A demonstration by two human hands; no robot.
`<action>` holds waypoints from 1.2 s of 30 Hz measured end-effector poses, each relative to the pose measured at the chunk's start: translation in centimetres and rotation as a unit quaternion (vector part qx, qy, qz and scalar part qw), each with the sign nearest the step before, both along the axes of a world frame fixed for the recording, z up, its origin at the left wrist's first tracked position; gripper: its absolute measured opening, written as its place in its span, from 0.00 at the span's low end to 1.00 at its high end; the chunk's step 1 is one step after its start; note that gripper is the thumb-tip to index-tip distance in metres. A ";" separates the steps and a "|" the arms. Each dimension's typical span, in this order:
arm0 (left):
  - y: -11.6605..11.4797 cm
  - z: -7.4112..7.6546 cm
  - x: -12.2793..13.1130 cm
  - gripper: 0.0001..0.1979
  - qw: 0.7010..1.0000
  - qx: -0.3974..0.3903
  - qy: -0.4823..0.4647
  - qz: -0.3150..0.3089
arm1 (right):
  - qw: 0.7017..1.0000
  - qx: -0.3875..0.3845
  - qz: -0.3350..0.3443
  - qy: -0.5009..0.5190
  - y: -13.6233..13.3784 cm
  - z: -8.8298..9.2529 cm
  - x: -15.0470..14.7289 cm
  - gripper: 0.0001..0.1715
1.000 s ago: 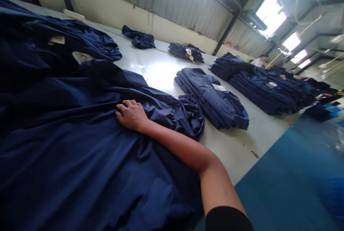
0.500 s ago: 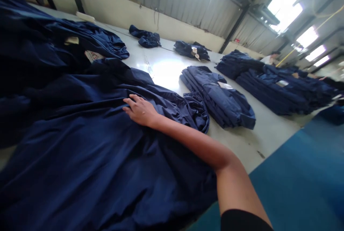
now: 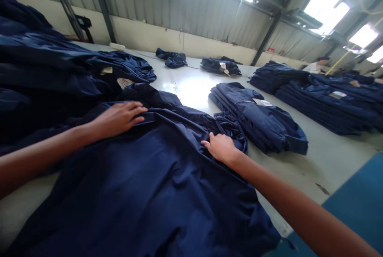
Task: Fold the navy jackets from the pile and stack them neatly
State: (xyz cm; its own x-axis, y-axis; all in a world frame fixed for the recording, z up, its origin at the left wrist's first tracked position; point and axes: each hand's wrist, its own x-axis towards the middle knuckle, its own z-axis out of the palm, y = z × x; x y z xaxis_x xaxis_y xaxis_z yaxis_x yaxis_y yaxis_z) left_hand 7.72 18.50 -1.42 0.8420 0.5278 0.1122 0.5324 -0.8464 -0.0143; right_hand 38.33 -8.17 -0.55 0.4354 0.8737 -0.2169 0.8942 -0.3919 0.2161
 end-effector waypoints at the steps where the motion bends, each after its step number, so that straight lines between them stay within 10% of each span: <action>1: 0.3 -0.6 -0.7 0.22 1.000 0.005 0.021 -0.002 | 1.000 -0.001 0.001 0.006 0.1 -0.5 0.3 0.37; 7: -1.9 -3.7 -4.3 0.31 0.993 -0.003 0.109 0.048 | 0.997 0.021 0.059 0.034 5.9 -2.8 3.2 0.39; 15: -3.9 6.0 2.1 0.26 0.969 -0.080 0.234 0.024 | 0.987 0.088 0.127 0.053 16.9 1.2 2.4 0.36; 19: 2.3 5.3 3.6 0.23 0.989 0.034 0.141 0.027 | 0.988 0.125 0.088 0.007 11.5 1.7 -0.2 0.30; 26: 8.8 -0.9 -0.1 0.33 0.982 -0.068 0.154 0.086 | 1.000 0.014 0.017 0.006 0.3 -2.8 -0.8 0.42; 31: 4.5 -2.0 -3.7 0.35 0.977 -0.045 0.156 0.136 | 0.995 0.002 0.014 0.097 6.7 -1.6 3.3 0.44; 36: -2.6 1.3 -7.7 0.32 0.959 -0.085 0.230 0.139 | 0.991 0.012 0.090 0.099 16.1 0.3 4.1 0.42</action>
